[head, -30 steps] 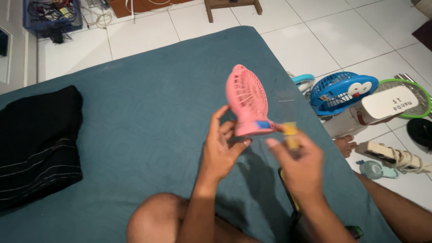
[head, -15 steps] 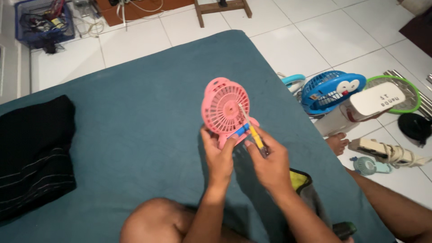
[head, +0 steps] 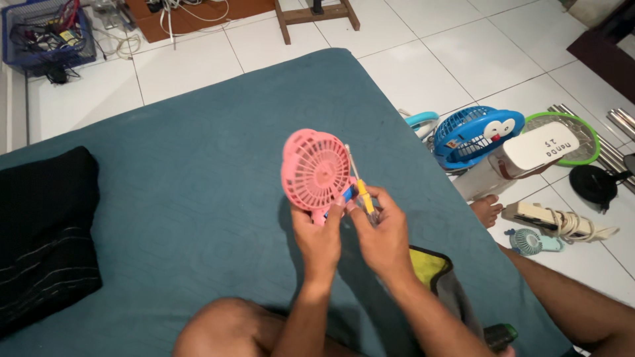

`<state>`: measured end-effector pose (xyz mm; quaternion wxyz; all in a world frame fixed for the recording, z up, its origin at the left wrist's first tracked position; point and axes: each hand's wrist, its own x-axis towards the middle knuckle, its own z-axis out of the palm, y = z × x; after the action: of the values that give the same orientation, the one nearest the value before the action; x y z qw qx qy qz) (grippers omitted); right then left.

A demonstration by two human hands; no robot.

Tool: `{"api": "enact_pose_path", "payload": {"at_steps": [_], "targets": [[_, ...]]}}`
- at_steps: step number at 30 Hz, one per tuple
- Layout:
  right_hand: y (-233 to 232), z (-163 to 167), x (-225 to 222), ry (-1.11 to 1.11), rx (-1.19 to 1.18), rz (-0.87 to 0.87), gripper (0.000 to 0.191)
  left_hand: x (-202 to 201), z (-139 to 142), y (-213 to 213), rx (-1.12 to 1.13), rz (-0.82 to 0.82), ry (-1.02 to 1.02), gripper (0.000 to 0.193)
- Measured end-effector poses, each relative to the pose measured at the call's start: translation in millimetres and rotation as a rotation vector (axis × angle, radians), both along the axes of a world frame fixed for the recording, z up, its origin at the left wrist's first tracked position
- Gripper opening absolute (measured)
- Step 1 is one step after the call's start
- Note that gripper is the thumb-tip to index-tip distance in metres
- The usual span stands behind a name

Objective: The person sits on a bed and services small electric fans. They unscrew and open the motor housing of a blue character fan, wipe a white fan with a cloth, and use a screwdriver on the battery compartment of a pink fan.

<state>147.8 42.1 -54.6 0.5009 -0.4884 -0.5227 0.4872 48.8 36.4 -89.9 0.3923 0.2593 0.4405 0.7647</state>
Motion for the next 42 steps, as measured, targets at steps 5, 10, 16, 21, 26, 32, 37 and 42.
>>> {"api": "enact_pose_path", "payload": {"at_steps": [5, 10, 16, 21, 26, 32, 37, 42], "targets": [[-5.7, 46.1, 37.8, -0.135, -0.109, 0.039, 0.027, -21.8, 6.6, 5.8, -0.017, -0.036, -0.104, 0.049], [-9.6, 80.0, 67.0, -0.611, 0.044, 0.063, 0.025, -38.4, 12.8, 8.0, 0.05, -0.031, -0.074, 0.055], [-10.6, 95.3, 46.4, -0.892, 0.211, 0.059, 0.022, -35.0, 27.4, 0.7, 0.107, 0.016, 0.176, 0.055], [8.4, 108.6, 47.2, -1.054, -0.064, 0.197, 0.023, -38.7, 38.4, -4.3, 0.022, -0.089, 0.232, 0.039], [28.6, 92.6, 71.2, -0.792, 0.033, 0.331, 0.024, -45.8, 35.1, -5.3, -0.088, -0.112, 0.262, 0.037], [38.0, 77.4, 90.2, -0.604, -0.101, 0.413, 0.024, -55.5, 17.2, 0.4, 0.048, -0.11, -0.094, 0.045], [40.3, 81.3, 84.0, -0.395, -0.099, 0.623, 0.025, -48.6, 9.4, 3.2, 0.107, -0.237, -0.24, 0.044], [25.7, 96.1, 85.5, -0.511, 0.008, 0.448, 0.023, -39.3, 8.1, 4.7, 0.056, -0.114, 0.004, 0.045]]}}
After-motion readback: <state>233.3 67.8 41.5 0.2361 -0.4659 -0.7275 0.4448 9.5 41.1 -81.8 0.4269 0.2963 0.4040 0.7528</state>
